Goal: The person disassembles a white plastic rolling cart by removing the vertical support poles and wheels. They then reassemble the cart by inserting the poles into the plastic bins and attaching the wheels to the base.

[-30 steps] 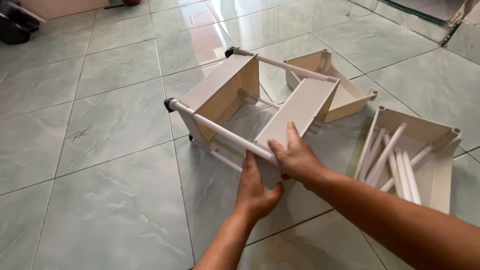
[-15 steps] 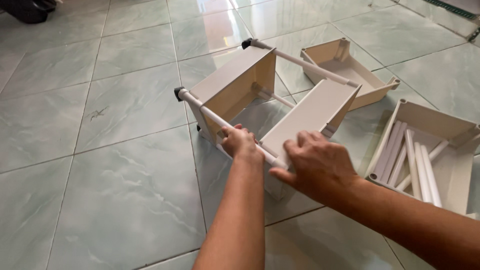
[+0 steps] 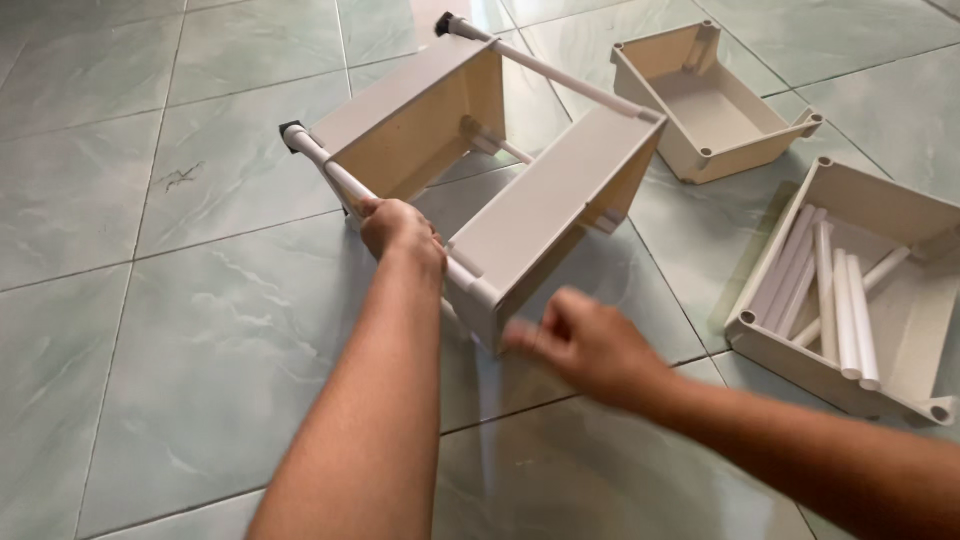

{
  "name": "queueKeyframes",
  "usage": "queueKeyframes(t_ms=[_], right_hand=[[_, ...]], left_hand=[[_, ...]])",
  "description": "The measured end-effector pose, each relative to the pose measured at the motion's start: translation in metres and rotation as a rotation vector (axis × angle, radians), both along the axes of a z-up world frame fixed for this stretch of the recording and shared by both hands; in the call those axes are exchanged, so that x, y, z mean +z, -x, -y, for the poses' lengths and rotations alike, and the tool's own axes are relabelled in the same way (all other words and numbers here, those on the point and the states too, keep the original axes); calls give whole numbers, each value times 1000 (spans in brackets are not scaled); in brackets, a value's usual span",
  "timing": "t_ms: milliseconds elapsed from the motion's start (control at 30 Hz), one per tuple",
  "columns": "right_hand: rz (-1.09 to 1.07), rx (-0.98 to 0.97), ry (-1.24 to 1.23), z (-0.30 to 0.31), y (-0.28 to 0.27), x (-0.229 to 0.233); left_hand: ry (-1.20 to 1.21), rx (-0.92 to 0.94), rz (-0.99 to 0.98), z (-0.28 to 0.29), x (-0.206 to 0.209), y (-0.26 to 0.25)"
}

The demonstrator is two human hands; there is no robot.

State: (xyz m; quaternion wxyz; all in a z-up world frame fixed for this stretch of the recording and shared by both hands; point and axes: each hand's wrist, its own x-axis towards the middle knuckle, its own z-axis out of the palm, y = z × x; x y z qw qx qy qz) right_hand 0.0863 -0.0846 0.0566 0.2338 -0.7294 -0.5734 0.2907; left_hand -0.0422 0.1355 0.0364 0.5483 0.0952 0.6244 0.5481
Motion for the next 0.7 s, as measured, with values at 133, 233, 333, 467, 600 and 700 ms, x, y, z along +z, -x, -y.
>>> queueKeyframes(t_ms=[133,233,333,467,600,700], right_hand=[[-693,-371,235,-28,-10,-1],[-759,-266,85,-44,-12,-21],[-874,-240,92,-33,-9,-40],[-927,-245,147,-29,13,-36],[-643,-284,185,-32,3,-16],[-570,-679,34,-31,-52,-8]], left_hand=[[47,-87,56,19,-3,-22],[41,-77,4,26,2,-31],[9,-52,-54,19,-5,-16],[-31,-78,-175,-6,-46,6],[-95,-225,-557,-23,-83,8],[-146,-373,-1127,-19,-49,52]])
